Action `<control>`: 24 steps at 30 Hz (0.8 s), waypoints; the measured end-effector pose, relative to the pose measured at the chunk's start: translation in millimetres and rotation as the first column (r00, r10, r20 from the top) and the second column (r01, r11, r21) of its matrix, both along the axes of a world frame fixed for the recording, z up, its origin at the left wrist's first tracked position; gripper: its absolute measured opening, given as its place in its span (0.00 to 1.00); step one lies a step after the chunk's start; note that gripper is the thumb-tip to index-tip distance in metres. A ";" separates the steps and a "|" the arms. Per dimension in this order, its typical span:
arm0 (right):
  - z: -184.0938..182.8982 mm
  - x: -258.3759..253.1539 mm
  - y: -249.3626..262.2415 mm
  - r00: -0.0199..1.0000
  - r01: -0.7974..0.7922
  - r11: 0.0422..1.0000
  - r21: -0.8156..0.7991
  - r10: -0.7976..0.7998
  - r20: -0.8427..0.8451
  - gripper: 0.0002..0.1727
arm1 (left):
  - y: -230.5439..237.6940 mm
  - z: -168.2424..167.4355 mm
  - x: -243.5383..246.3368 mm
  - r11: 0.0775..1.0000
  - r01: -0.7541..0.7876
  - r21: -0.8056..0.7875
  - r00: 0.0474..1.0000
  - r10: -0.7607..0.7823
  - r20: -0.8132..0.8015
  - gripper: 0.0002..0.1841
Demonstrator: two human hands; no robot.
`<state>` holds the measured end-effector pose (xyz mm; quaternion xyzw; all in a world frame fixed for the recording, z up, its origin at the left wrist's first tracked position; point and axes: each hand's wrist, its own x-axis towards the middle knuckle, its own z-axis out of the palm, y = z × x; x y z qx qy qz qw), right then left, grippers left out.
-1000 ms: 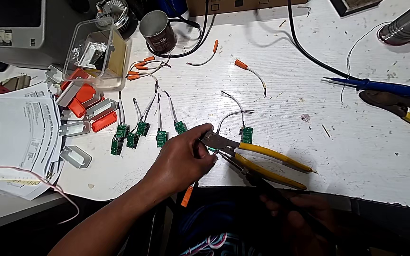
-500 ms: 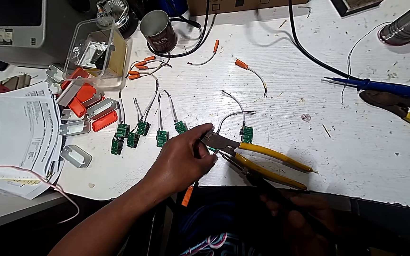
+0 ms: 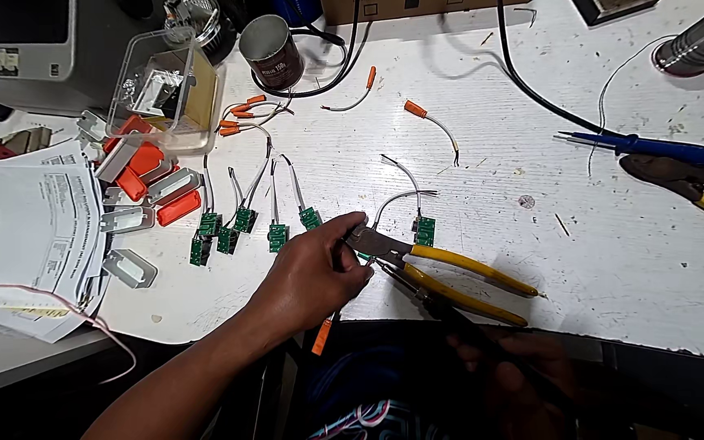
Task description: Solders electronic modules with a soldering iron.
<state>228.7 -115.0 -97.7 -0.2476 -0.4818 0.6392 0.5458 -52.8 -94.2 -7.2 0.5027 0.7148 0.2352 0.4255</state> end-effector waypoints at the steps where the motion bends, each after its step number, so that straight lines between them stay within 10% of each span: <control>1: -0.1 0.1 -0.2 1.000 0.000 1.000 -0.002 0.000 0.001 0.12 | 0.0 0.2 0.0 1.000 0.001 0.001 1.000 -0.001 0.001 0.35; 20: 0.6 -0.1 -0.6 1.000 -0.003 1.000 -0.012 0.003 -0.006 0.12 | 0.3 7.2 1.7 0.999 -0.033 -0.027 0.999 0.032 -0.030 0.24; 24: -0.2 0.6 -0.1 1.000 -0.002 1.000 -0.007 0.001 -0.007 0.12 | 0.6 0.7 -0.7 1.000 0.013 0.004 1.000 -0.013 -0.018 0.35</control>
